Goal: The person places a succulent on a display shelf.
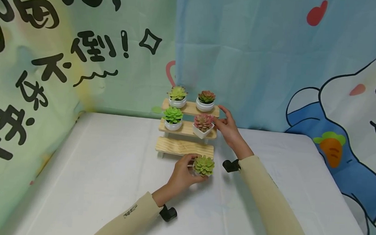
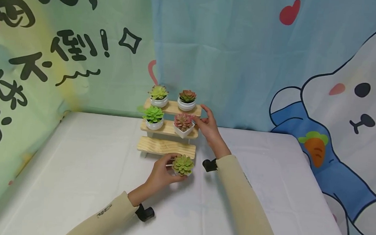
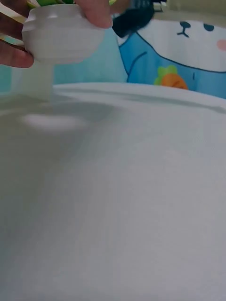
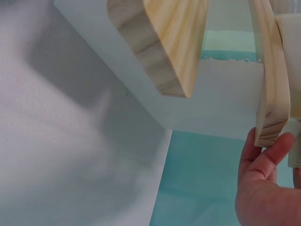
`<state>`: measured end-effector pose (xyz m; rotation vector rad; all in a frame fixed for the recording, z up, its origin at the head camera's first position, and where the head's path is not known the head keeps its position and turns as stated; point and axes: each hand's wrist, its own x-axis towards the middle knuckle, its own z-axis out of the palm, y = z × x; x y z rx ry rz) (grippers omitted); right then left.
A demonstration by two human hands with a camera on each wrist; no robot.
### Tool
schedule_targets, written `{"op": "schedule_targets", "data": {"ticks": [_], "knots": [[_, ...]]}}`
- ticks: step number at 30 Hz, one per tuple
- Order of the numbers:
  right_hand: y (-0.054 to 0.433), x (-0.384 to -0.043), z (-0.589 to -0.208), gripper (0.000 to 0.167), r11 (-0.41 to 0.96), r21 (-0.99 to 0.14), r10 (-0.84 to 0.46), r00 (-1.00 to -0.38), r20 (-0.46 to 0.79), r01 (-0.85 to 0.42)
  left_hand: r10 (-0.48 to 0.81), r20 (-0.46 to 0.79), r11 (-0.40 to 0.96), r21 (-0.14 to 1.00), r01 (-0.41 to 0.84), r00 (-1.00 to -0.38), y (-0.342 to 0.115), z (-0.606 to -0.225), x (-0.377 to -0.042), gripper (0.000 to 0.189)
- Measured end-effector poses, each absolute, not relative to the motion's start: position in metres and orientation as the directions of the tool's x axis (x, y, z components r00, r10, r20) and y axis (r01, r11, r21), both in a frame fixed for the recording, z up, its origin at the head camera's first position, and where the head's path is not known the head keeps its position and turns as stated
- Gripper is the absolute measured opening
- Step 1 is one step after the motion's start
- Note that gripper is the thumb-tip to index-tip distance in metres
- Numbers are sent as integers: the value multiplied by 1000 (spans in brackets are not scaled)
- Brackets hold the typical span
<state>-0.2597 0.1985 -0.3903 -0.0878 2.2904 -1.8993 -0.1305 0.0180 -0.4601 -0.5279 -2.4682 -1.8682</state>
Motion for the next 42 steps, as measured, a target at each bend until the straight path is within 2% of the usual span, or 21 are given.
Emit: {"op": "schedule_targets", "data": {"ticks": [14, 42], "knots": [[205, -259, -391, 66, 177, -982, -139, -986, -94, 69, 200, 280, 293, 897, 330, -939, -7, -443, -147, 59], [198, -261, -393, 66, 168, -984, -142, -987, -81, 56, 113, 295, 353, 881, 316, -949, -18, -438, -173, 61]]}}
